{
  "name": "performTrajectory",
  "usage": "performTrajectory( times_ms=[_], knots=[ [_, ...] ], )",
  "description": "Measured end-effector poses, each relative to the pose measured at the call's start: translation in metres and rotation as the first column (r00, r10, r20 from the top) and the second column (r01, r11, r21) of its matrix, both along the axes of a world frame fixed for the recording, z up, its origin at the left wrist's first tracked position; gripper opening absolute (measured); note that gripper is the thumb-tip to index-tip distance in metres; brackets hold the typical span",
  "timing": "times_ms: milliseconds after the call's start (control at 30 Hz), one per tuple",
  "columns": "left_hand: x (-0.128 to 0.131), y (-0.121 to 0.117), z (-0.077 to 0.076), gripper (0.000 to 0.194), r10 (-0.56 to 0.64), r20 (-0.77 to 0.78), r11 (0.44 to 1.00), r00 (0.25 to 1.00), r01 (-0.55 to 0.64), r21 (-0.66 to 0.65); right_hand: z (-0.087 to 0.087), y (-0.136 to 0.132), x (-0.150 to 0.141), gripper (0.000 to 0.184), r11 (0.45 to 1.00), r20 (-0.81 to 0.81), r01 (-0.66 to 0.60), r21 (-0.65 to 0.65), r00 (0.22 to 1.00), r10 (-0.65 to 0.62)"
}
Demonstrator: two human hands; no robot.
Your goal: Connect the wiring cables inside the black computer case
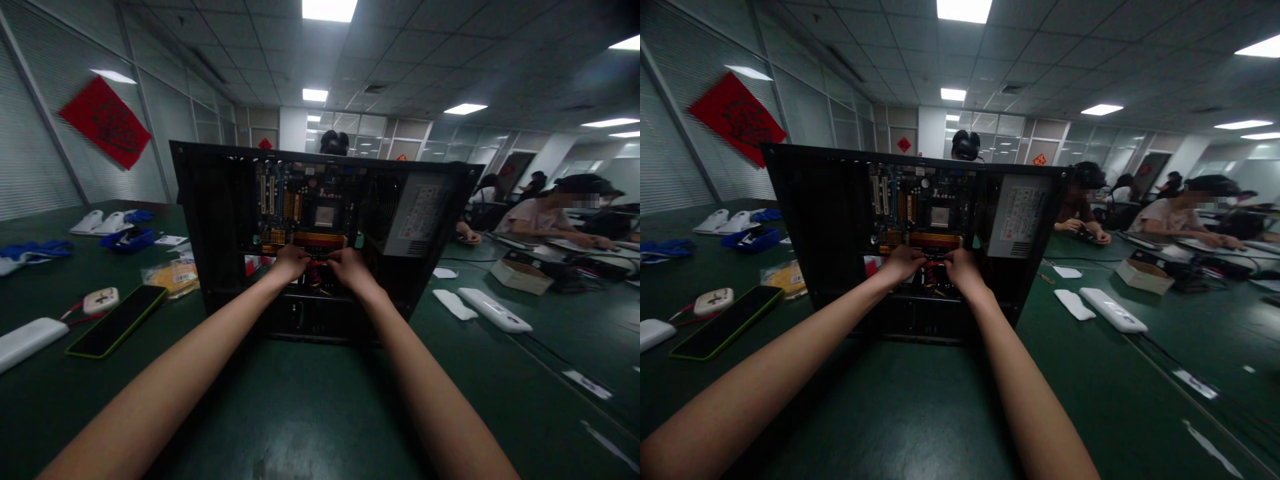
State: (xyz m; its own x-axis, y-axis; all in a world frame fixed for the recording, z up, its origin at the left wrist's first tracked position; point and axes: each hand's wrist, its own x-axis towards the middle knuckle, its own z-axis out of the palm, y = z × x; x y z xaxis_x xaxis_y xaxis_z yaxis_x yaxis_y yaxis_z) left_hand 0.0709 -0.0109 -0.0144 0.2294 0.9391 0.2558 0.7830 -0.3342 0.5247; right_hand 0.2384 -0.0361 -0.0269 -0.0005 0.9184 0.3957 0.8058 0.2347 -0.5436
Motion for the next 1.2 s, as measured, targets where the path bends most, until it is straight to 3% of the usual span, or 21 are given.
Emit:
performTrajectory(
  times_ms=[967,1200],
  knots=[
    [0.0023,-0.0016,0.0019,0.021,0.101,-0.03,0.995,0.994,-0.1,0.028,0.0012,0.0023,-0.0004,0.022,1.0,0.059,0.029,-0.013,0.998,-0.028],
    [0.0004,-0.0017,0.0012,0.019,0.064,-0.029,0.997,0.998,-0.063,0.033,0.0003,0.0029,-0.0004,0.023,0.999,0.054,0.021,-0.046,0.998,-0.019]
  ],
)
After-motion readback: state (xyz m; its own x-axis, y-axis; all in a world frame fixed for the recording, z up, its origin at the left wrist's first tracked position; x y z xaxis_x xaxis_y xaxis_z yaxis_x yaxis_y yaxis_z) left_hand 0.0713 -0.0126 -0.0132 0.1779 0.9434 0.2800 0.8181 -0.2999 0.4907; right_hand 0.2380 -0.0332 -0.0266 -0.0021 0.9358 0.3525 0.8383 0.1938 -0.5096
